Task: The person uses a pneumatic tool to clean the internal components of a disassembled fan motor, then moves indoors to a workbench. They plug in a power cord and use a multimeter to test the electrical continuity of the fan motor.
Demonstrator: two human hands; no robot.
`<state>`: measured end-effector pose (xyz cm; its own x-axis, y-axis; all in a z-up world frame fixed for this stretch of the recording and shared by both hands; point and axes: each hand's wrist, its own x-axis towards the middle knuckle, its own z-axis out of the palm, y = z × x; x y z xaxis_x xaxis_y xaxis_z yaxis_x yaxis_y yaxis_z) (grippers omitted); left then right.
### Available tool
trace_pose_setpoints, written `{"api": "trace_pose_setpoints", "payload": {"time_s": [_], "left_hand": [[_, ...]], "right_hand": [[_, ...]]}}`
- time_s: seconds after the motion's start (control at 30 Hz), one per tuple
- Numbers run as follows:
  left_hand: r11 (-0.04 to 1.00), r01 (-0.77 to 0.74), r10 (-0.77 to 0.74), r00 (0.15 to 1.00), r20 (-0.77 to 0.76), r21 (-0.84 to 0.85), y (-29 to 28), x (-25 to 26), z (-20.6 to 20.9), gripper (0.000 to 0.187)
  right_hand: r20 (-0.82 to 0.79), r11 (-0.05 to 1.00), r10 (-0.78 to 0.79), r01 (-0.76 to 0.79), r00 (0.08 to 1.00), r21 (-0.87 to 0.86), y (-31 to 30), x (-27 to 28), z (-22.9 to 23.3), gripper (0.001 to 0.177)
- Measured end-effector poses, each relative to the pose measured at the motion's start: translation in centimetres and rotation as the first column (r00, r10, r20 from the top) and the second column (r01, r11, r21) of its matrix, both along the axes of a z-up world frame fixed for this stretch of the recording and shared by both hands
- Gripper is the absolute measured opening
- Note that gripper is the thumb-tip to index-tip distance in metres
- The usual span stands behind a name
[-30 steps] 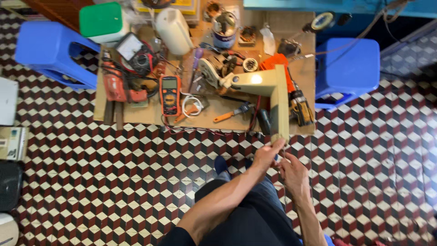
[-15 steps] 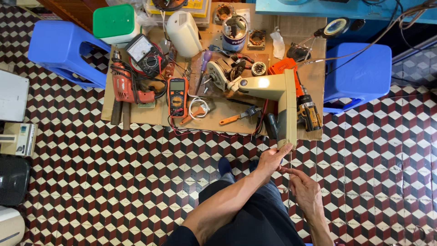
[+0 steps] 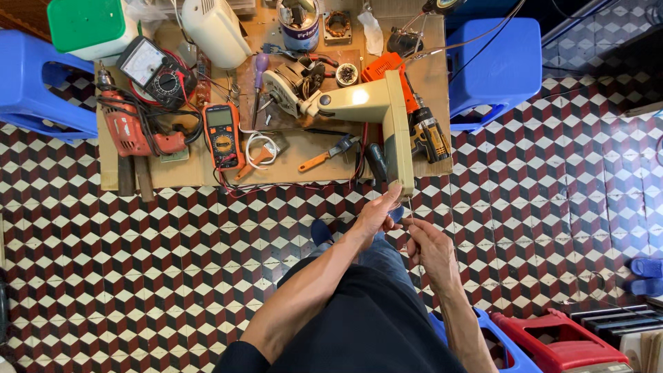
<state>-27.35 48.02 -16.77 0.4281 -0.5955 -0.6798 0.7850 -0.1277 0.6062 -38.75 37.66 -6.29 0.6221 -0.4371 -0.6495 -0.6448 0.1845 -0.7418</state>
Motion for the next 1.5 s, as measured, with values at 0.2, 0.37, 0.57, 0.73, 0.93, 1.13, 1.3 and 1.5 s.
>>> {"api": "trace_pose_setpoints", "payload": {"time_s": [0.2, 0.37, 0.57, 0.73, 0.93, 1.13, 1.3, 1.5], "left_hand": [[0.999, 0.019, -0.019, 1.000, -0.005, -0.036, 0.2, -0.2, 0.8, 0.105], [0.996, 0.089, -0.090, 0.995, 0.047, 0.029, 0.5, -0.1, 1.4, 0.106], [0.995, 0.090, -0.092, 0.995, 0.050, 0.038, 0.6, 0.0, 1.9, 0.107], [0.997, 0.080, -0.081, 0.996, 0.039, 0.018, 0.8, 0.0, 1.7, 0.104], [0.997, 0.079, -0.078, 0.996, 0.035, -0.018, 1.1, -0.5, 1.3, 0.099], [0.997, 0.076, -0.071, 0.986, 0.148, -0.028, 1.4, -1.8, 0.9, 0.082], [1.000, -0.016, 0.018, 0.981, 0.195, -0.012, 1.6, -3.4, -0.3, 0.069], [0.994, 0.092, -0.106, 0.958, 0.267, 0.063, 1.8, -4.8, 0.4, 0.048]], "right_hand": [[0.107, 0.982, -0.109, 0.090, 0.988, 0.165, -0.5, -0.8, -0.6, 0.039], [0.134, 0.942, -0.144, 0.094, 0.980, 0.323, -0.9, -2.0, -0.7, 0.034], [0.076, 0.829, -0.272, 0.194, 0.959, 0.525, -1.3, -5.4, -0.3, 0.029], [0.189, 0.705, -0.370, 0.143, 0.909, 0.695, -1.2, -8.2, -0.6, 0.034], [0.150, 0.500, -0.527, 0.163, 0.837, 0.851, -0.6, -10.0, -0.7, 0.031], [0.178, 0.485, -0.582, 0.163, 0.793, 0.859, 0.6, -10.4, -0.2, 0.037], [0.173, 0.571, -0.559, 0.225, 0.811, 0.790, 1.6, -10.6, 0.2, 0.044], [0.103, 0.830, -0.372, 0.280, 0.923, 0.483, 2.5, -9.7, 1.7, 0.041]]}}
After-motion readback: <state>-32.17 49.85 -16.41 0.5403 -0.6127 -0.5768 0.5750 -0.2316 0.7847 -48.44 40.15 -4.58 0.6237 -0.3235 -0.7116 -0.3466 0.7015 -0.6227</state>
